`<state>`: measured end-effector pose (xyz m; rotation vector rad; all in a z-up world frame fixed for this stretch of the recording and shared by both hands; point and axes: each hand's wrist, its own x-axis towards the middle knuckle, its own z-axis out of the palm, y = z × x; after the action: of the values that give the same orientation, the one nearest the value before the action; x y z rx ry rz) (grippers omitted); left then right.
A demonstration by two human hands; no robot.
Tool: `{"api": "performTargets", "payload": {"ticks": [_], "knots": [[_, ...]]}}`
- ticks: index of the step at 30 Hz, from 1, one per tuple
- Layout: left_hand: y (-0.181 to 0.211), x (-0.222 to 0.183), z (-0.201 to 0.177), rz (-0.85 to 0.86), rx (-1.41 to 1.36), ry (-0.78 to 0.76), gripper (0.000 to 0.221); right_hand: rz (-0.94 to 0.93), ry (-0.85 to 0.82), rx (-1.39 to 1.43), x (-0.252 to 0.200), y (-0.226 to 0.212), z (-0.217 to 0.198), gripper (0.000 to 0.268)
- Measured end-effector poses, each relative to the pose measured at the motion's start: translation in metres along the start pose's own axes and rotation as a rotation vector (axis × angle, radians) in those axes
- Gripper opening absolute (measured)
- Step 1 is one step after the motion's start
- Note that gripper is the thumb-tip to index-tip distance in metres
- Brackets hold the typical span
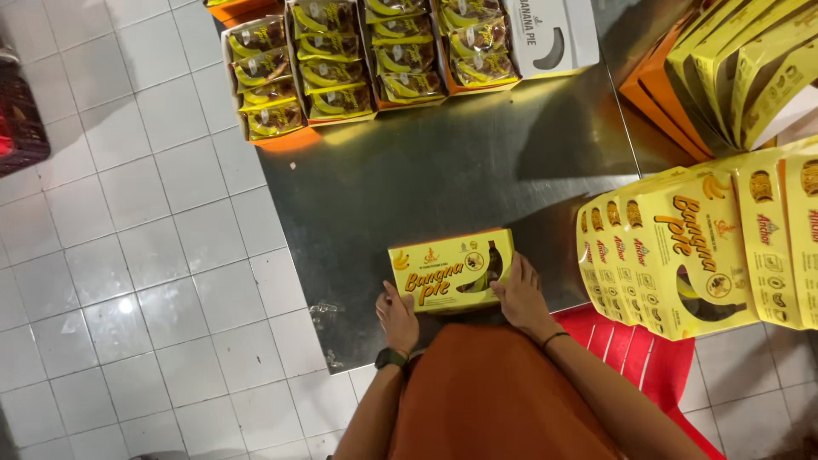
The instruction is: The person organizes boxes of bakery items by hand, moving them between a workspace and stacks on the table.
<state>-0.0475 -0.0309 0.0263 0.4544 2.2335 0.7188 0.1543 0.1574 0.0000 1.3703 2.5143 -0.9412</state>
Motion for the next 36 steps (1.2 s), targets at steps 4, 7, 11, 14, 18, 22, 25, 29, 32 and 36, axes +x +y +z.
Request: {"api": "performTargets", "payload": {"ticks": [4, 7, 11, 14, 18, 22, 25, 29, 32, 36], "knots": [[0.008, -0.001, 0.006, 0.199, 0.059, 0.163, 0.069, -0.057, 0.08, -0.155, 0.002, 0.003, 0.001, 0.088], [0.005, -0.003, 0.004, 0.351, 0.22, 0.112, 0.092, -0.142, 0.036, -0.124, -0.003, 0.001, -0.005, 0.1], [-0.007, -0.003, 0.013, 0.49, 0.796, 0.175, 0.126, -0.361, 0.205, -0.586, -0.028, -0.002, -0.007, 0.081], [0.008, 0.004, 0.009, 0.463, 0.704, 0.192, 0.103, -0.475, 0.323, -0.598, -0.011, 0.003, -0.001, 0.074], [0.001, 0.002, 0.024, 0.416, 0.729, 0.247, 0.1, -0.46, 0.361, -0.563, -0.011, 0.005, 0.008, 0.079], [0.0, 0.002, 0.01, 0.41, 0.335, 0.082, 0.093, -0.2, 0.077, -0.151, -0.013, 0.001, 0.005, 0.087], [-0.005, 0.013, 0.0, 0.15, -0.167, -0.048, 0.067, 0.178, -0.144, 0.494, -0.004, 0.0, -0.003, 0.078], [-0.002, 0.03, -0.017, -0.22, -0.486, -0.084, 0.074, 0.434, -0.191, 0.906, -0.019, -0.013, -0.033, 0.053], [0.056, 0.019, -0.04, -0.274, -0.604, -0.093, 0.064, 0.489, -0.176, 1.282, -0.06, -0.061, -0.113, 0.054], [0.103, 0.046, -0.022, 0.15, -0.259, -0.172, 0.057, -0.195, 0.206, 0.624, -0.111, -0.028, -0.133, 0.041]]}}
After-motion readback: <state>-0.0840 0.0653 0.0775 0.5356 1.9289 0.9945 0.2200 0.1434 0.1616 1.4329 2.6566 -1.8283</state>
